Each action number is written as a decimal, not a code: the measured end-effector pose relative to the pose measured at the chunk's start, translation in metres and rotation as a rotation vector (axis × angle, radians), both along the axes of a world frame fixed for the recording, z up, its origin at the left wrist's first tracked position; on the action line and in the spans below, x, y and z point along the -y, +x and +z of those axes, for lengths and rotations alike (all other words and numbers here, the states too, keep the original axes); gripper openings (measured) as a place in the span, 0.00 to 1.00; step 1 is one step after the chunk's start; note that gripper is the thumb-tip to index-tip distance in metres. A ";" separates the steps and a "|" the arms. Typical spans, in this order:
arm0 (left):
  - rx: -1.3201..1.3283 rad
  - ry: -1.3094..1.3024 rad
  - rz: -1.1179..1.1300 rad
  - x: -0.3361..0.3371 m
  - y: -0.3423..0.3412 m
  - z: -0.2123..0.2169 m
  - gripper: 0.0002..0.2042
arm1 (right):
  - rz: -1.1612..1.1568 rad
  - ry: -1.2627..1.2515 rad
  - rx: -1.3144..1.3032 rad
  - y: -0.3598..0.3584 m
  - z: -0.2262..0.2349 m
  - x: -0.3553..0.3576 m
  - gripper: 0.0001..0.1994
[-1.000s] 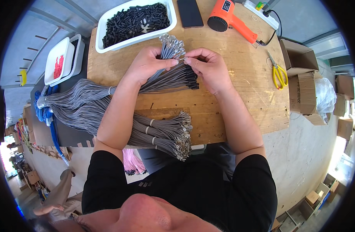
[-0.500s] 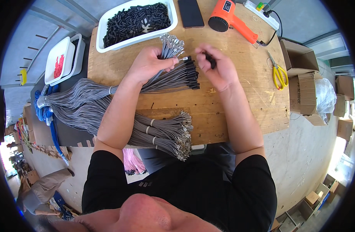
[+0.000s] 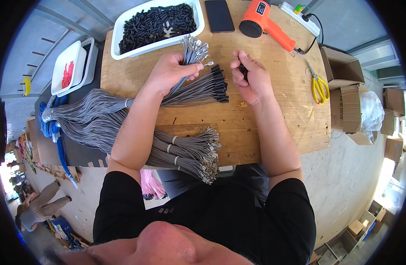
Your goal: Slide small black protective caps onto the ends of individual wires within a large bundle.
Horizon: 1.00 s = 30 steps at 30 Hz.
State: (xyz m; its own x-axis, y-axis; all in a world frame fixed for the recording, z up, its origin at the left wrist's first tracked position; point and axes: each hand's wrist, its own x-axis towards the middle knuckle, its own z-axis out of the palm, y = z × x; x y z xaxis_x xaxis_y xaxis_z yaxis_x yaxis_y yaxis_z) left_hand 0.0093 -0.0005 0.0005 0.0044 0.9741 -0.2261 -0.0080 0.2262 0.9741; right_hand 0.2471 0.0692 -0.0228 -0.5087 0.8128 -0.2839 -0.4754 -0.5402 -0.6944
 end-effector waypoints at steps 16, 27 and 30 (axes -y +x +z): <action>0.037 -0.005 -0.005 0.000 -0.001 0.001 0.12 | 0.121 0.186 0.019 -0.006 0.008 0.009 0.12; 0.046 0.002 -0.007 0.000 -0.002 -0.003 0.11 | 0.087 0.124 -0.004 -0.012 0.008 0.013 0.08; 0.056 0.010 -0.020 0.000 -0.001 0.000 0.11 | 0.099 0.148 0.004 -0.009 0.000 0.010 0.06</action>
